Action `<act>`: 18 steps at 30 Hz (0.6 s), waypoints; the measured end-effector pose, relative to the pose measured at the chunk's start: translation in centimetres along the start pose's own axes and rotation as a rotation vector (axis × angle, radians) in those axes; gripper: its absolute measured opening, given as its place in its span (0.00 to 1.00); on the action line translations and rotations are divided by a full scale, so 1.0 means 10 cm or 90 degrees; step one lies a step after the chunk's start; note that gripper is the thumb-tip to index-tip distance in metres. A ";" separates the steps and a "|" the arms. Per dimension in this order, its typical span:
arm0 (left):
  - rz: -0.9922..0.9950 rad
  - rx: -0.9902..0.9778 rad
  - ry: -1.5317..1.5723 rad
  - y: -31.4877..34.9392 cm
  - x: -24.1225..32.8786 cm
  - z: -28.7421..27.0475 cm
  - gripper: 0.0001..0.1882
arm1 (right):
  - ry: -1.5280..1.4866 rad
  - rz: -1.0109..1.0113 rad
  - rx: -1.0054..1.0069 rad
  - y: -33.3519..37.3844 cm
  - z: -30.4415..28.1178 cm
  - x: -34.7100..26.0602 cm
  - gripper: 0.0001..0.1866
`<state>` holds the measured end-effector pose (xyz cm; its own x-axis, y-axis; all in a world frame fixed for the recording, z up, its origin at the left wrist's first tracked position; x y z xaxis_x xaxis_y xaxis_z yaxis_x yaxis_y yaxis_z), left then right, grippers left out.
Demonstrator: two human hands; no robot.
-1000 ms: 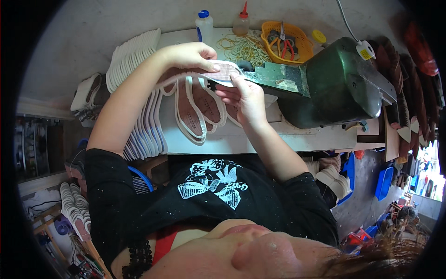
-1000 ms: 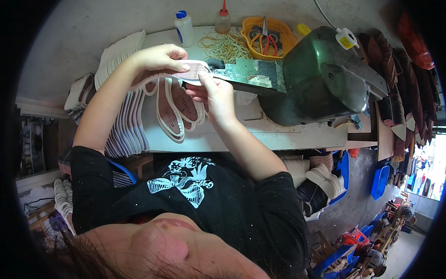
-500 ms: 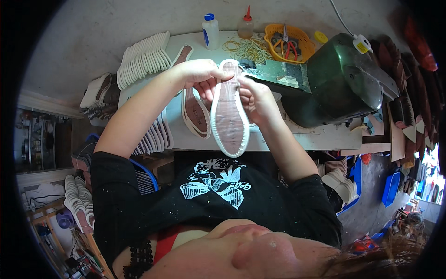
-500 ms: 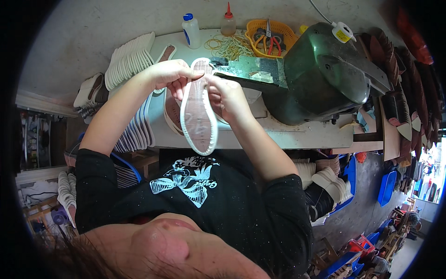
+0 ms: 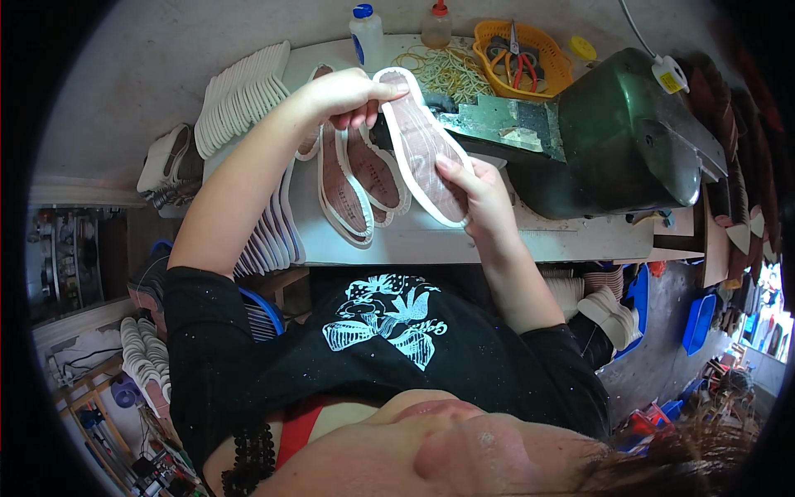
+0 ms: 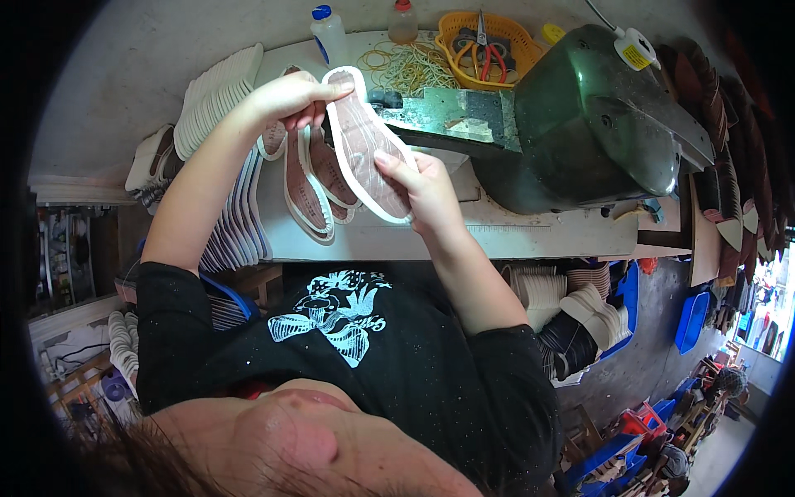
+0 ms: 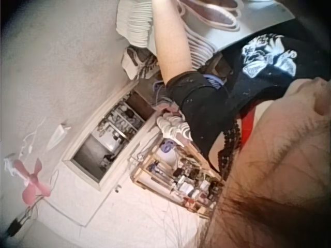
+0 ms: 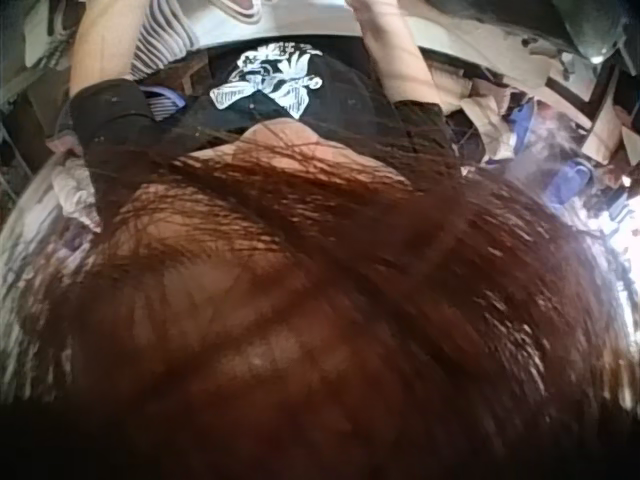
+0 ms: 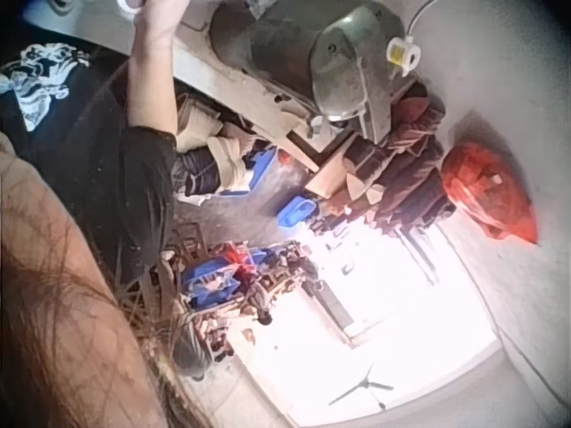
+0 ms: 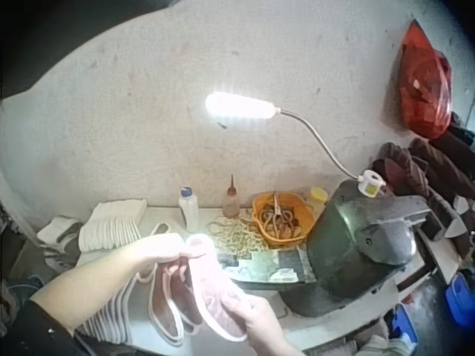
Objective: The person assembles shoe insoles by hand, picking soles from a stack, fitting and pressing white foam lining around their edges, and placing the assembled soles onto the workbench.
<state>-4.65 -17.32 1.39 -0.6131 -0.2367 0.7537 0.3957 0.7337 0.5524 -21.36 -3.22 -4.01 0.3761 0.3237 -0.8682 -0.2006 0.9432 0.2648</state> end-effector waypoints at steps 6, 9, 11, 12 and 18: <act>0.046 0.143 0.077 0.09 -0.14 -0.45 0.35 | 0.016 -0.076 0.021 -0.17 0.44 -0.04 0.13; 0.125 0.325 0.114 0.55 -0.59 -0.74 0.33 | 0.248 -0.045 -0.053 0.14 0.69 0.27 0.13; 0.117 0.468 0.002 0.87 -0.96 -0.71 0.29 | 0.210 -0.098 -0.029 0.18 0.81 0.40 0.15; 0.098 0.532 -0.083 0.98 -1.17 -0.58 0.25 | 0.218 -0.139 0.000 0.11 0.79 0.47 0.16; 0.061 0.651 -0.469 1.28 -1.82 0.32 0.13 | 0.850 -0.382 0.030 0.04 0.85 0.61 0.25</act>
<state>9.40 -1.62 -6.37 -0.9761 0.0126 0.2170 -0.0473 0.9621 -0.2687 -11.44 -0.27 -5.66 -0.7140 -0.3930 -0.5795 -0.2798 0.9188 -0.2783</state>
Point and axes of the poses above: each hand's wrist, its own y-axis away from the middle knuckle, its own z-axis out of the palm, x = y × z, the point moved 4 cm from there along -y, towards the middle knuckle, and after that the axes turned 12 degrees about y, right-handed, at the moved point
